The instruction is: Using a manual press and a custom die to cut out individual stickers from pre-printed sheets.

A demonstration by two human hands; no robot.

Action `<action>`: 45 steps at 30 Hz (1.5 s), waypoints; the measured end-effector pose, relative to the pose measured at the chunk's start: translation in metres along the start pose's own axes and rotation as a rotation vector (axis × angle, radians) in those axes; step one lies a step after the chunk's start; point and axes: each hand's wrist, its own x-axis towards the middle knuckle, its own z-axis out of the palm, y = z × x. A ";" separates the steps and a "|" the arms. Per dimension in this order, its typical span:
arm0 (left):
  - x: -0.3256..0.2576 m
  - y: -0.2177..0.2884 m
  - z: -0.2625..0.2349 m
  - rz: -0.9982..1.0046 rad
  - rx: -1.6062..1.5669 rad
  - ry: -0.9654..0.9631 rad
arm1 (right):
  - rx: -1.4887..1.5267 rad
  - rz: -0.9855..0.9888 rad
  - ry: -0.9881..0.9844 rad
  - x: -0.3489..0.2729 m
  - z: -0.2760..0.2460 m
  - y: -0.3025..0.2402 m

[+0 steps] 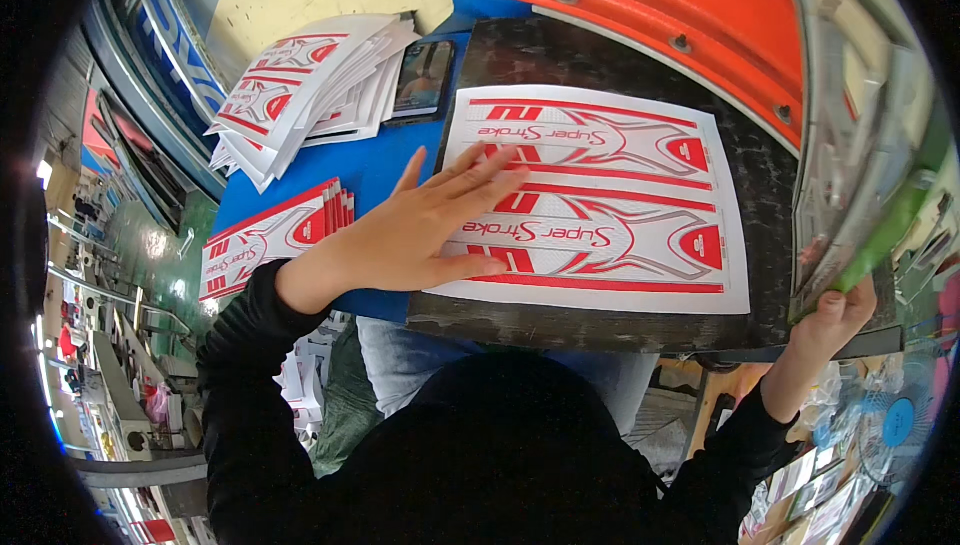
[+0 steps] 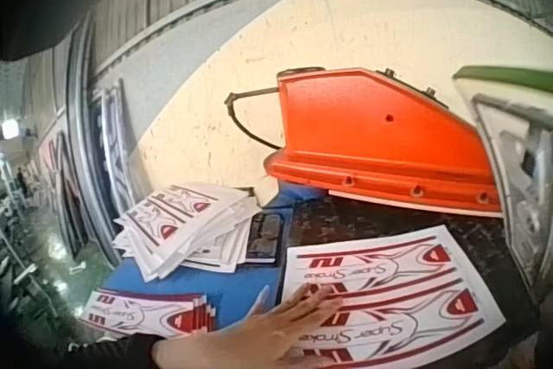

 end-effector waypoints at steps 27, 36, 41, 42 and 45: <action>-0.066 -0.006 0.014 -0.123 -0.430 0.241 | -0.649 -0.560 -0.596 -0.002 0.109 -0.088; -0.071 -0.015 0.023 -0.139 -0.513 0.301 | -0.664 -0.533 -0.596 -0.005 0.116 -0.093; -0.071 -0.013 0.023 -0.121 -0.468 0.317 | -0.672 -0.520 -0.600 -0.007 0.116 -0.094; -0.071 -0.013 0.022 -0.107 -0.452 0.317 | -0.667 -0.518 -0.593 -0.008 0.116 -0.093; -0.072 -0.015 0.024 -0.112 -0.463 0.318 | -0.674 -0.530 -0.589 -0.007 0.116 -0.094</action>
